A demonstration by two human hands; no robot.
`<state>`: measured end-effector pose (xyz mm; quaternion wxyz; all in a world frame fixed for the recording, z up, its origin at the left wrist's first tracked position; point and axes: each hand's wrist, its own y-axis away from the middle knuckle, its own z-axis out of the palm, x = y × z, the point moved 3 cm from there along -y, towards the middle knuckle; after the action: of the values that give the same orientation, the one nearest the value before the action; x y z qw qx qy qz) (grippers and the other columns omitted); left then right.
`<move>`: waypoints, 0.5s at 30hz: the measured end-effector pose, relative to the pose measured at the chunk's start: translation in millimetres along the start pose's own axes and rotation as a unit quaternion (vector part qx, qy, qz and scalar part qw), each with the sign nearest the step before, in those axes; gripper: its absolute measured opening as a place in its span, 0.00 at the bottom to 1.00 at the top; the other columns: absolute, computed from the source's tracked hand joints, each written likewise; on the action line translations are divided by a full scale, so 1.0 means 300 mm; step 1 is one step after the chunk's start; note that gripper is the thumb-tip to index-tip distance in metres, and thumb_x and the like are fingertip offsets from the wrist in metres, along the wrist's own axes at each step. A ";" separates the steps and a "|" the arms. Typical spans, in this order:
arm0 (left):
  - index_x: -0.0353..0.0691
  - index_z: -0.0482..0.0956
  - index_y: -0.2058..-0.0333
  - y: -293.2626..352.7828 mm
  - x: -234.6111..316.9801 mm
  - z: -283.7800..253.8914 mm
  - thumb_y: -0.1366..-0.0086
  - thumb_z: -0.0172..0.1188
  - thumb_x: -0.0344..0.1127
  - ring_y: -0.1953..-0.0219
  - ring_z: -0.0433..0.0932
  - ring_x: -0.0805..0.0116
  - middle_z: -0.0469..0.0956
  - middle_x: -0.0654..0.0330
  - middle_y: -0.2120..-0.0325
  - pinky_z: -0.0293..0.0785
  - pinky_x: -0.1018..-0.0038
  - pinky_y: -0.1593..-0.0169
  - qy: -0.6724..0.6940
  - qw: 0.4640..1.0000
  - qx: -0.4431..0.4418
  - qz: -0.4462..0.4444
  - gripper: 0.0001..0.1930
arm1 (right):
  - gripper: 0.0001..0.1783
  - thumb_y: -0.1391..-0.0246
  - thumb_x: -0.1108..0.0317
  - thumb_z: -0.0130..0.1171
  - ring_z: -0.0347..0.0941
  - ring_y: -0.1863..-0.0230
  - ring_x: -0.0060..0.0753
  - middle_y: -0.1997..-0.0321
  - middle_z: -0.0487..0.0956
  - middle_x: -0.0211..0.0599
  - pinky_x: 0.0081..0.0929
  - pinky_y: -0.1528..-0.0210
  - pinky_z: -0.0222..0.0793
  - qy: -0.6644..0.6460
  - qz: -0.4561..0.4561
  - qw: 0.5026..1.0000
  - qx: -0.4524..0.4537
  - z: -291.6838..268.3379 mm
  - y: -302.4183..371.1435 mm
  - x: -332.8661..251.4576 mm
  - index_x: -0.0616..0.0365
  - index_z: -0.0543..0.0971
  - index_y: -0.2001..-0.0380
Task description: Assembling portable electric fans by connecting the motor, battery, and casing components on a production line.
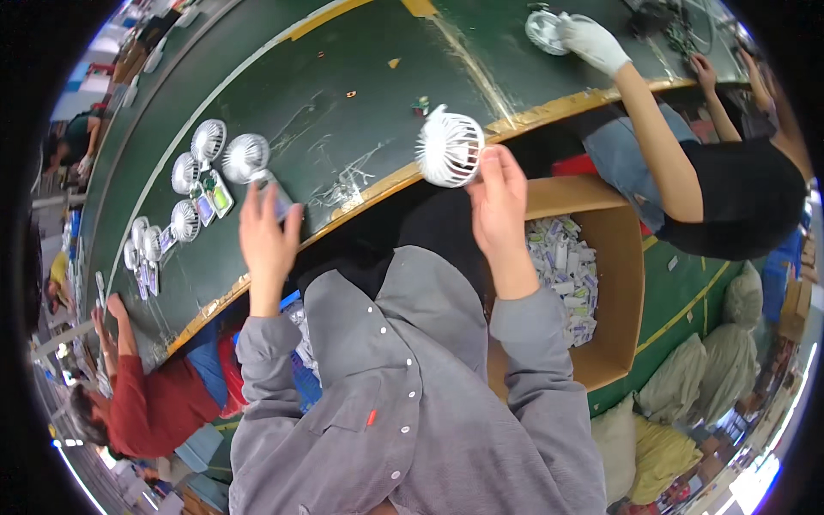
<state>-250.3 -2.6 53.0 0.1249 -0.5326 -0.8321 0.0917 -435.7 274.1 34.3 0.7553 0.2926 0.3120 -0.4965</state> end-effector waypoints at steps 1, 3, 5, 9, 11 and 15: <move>0.37 0.74 0.45 -0.007 0.065 -0.004 0.38 0.63 0.44 0.42 0.69 0.43 0.68 0.43 0.40 0.67 0.56 0.40 0.019 1.000 -0.015 0.016 0.26 | 0.10 0.31 0.66 0.49 0.74 0.62 0.19 0.63 0.79 0.32 0.20 0.56 0.71 0.154 -0.057 0.986 0.026 -0.052 -0.039 0.006 0.62 0.75 0.62; 0.37 0.74 0.46 -0.017 0.156 0.005 0.43 0.67 0.42 0.44 0.72 0.46 0.72 0.47 0.43 0.69 0.59 0.42 0.094 0.993 -0.029 0.069 0.27 | 0.07 0.35 0.70 0.54 0.72 0.65 0.22 0.67 0.78 0.31 0.23 0.61 0.69 0.347 -0.192 0.918 -0.003 -0.033 -0.097 -0.025 0.65 0.76 0.62; 0.40 0.72 0.43 -0.047 0.179 0.014 0.43 0.64 0.41 0.40 0.68 0.49 0.69 0.52 0.41 0.63 0.55 0.38 0.134 0.985 0.003 0.111 0.29 | 0.03 0.43 0.74 0.59 0.74 0.64 0.44 0.67 0.77 0.43 0.36 0.60 0.70 0.569 -0.353 0.741 -0.062 -0.006 -0.170 -0.065 0.61 0.76 0.66; 0.49 0.67 0.37 -0.147 0.136 0.033 0.51 0.63 0.38 0.32 0.57 0.48 0.59 0.51 0.34 0.50 0.45 0.32 0.100 0.985 -0.034 0.139 0.38 | 0.07 0.46 0.70 0.62 0.72 0.63 0.49 0.68 0.76 0.42 0.45 0.60 0.68 0.702 -0.406 0.572 -0.127 -0.012 -0.358 -0.083 0.60 0.75 0.70; 0.51 0.68 0.38 -0.180 0.123 0.052 0.51 0.65 0.38 0.33 0.59 0.46 0.61 0.50 0.36 0.55 0.47 0.33 0.114 0.981 -0.053 0.146 0.37 | 0.07 0.45 0.69 0.61 0.72 0.59 0.50 0.63 0.77 0.43 0.47 0.55 0.67 0.747 -0.409 0.516 -0.092 -0.014 -0.457 -0.118 0.59 0.77 0.65; 0.47 0.74 0.44 -0.196 0.108 0.036 0.52 0.70 0.40 0.40 0.67 0.48 0.67 0.49 0.43 0.69 0.58 0.40 0.199 0.971 -0.061 0.119 0.33 | 0.16 0.48 0.69 0.61 0.71 0.49 0.52 0.52 0.77 0.46 0.42 0.44 0.66 0.671 -0.453 0.586 -0.033 0.097 -0.405 -0.125 0.60 0.77 0.56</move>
<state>-317.3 2.3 63.0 0.2436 -0.6416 -0.7253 -0.0533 -555.4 232.7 65.2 0.0177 0.3380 0.8389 -0.4262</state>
